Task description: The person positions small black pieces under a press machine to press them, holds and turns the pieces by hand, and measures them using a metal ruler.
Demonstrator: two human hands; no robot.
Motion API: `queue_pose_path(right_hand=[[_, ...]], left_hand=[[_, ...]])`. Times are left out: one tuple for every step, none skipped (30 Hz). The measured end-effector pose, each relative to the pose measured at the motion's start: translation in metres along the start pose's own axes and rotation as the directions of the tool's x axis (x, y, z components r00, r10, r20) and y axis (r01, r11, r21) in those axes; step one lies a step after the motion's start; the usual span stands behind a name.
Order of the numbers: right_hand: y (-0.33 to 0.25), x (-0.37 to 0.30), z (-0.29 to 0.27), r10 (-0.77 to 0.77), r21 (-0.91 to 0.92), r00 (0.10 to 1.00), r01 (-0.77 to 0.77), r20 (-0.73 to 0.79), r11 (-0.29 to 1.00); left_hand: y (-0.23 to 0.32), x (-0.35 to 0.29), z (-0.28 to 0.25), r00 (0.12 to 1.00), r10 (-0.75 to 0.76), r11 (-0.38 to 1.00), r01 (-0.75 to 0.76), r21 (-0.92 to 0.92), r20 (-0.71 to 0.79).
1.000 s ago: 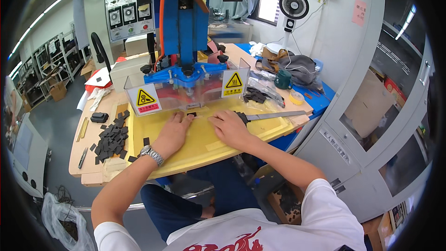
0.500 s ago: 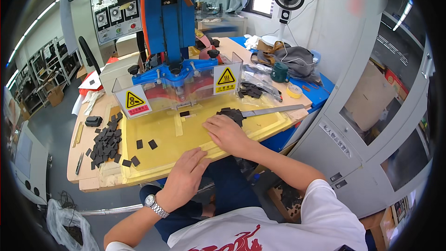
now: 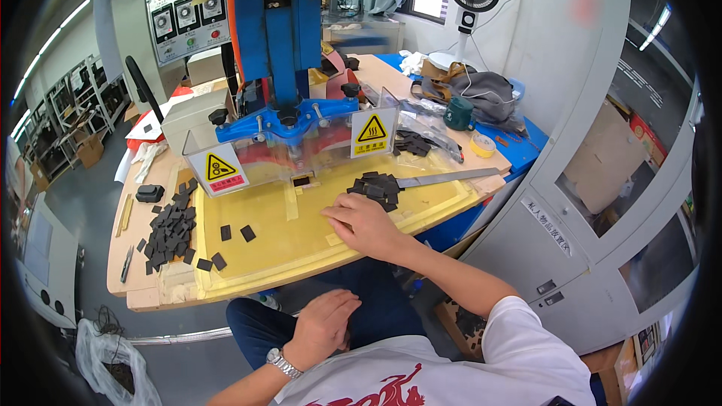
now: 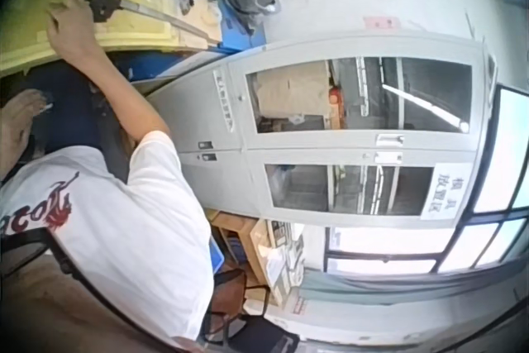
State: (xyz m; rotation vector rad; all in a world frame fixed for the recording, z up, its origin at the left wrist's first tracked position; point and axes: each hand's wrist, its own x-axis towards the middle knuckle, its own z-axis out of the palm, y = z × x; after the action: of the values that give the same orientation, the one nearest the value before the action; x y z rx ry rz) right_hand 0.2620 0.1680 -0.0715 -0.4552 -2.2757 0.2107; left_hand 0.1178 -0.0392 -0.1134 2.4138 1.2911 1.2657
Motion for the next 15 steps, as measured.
queue_pose_path(right_hand=[[-0.001,0.000,-0.001,0.023,0.019,1.000,-0.023,0.004,1.000],[-0.002,0.001,-0.001,0.024,0.023,1.000,-0.024,0.005,0.999],[-0.003,0.001,0.000,0.023,0.018,1.000,-0.023,0.002,1.000],[-0.003,0.002,0.000,0.023,0.013,1.000,-0.023,-0.002,1.000],[-0.004,0.002,0.000,0.025,0.014,1.000,-0.025,-0.001,1.000],[-0.004,0.002,-0.001,0.027,0.017,1.000,-0.027,-0.004,0.999],[-0.005,0.003,-0.001,0.029,0.020,1.000,-0.029,-0.007,0.999],[-0.005,0.003,-0.001,0.031,0.020,1.000,-0.031,-0.007,0.999],[-0.005,0.003,-0.002,0.037,0.019,0.999,-0.037,-0.005,0.999],[-0.005,0.003,-0.002,0.042,0.019,0.999,-0.042,-0.004,0.999],[-0.006,0.003,-0.002,0.044,0.020,0.999,-0.044,-0.003,0.999],[-0.006,0.003,-0.002,0.046,0.018,0.999,-0.046,-0.008,0.999],[-0.007,0.003,-0.002,0.047,0.018,0.999,-0.047,-0.013,0.999],[-0.008,0.003,-0.002,0.046,0.023,0.999,-0.046,-0.011,0.999],[-0.009,0.003,-0.003,0.057,0.035,0.998,-0.056,-0.009,0.998]], left_hand=[[0.000,-0.009,0.007,0.998,-0.062,0.998,0.062,-0.020,0.018],[-0.004,-0.022,0.015,0.998,-0.066,0.998,0.067,-0.019,0.019],[-0.010,-0.035,0.025,0.992,-0.109,0.994,0.110,-0.022,0.057],[-0.016,-0.047,0.034,0.984,-0.151,0.988,0.154,-0.022,0.095],[-0.022,-0.059,0.042,0.978,-0.180,0.982,0.186,-0.040,0.108],[-0.026,-0.070,0.052,0.977,-0.181,0.982,0.187,-0.041,0.111],[-0.029,-0.082,0.060,0.960,-0.262,0.962,0.268,-0.053,0.103],[-0.032,-0.094,0.069,0.936,-0.340,0.936,0.347,-0.068,0.096],[-0.034,-0.105,0.078,0.935,-0.340,0.935,0.347,-0.068,0.098],[-0.036,-0.116,0.087,0.883,-0.459,0.881,0.467,-0.077,0.099],[-0.036,-0.121,0.092,0.815,-0.571,0.811,0.579,-0.086,0.101],[-0.040,-0.124,0.095,0.814,-0.572,0.810,0.580,-0.085,0.101],[-0.044,-0.128,0.097,0.805,-0.589,0.801,0.593,-0.085,0.069],[-0.043,-0.128,0.096,0.793,-0.608,0.789,0.608,-0.084,0.035],[-0.042,-0.127,0.095,0.790,-0.612,0.786,0.613,-0.082,0.033]])
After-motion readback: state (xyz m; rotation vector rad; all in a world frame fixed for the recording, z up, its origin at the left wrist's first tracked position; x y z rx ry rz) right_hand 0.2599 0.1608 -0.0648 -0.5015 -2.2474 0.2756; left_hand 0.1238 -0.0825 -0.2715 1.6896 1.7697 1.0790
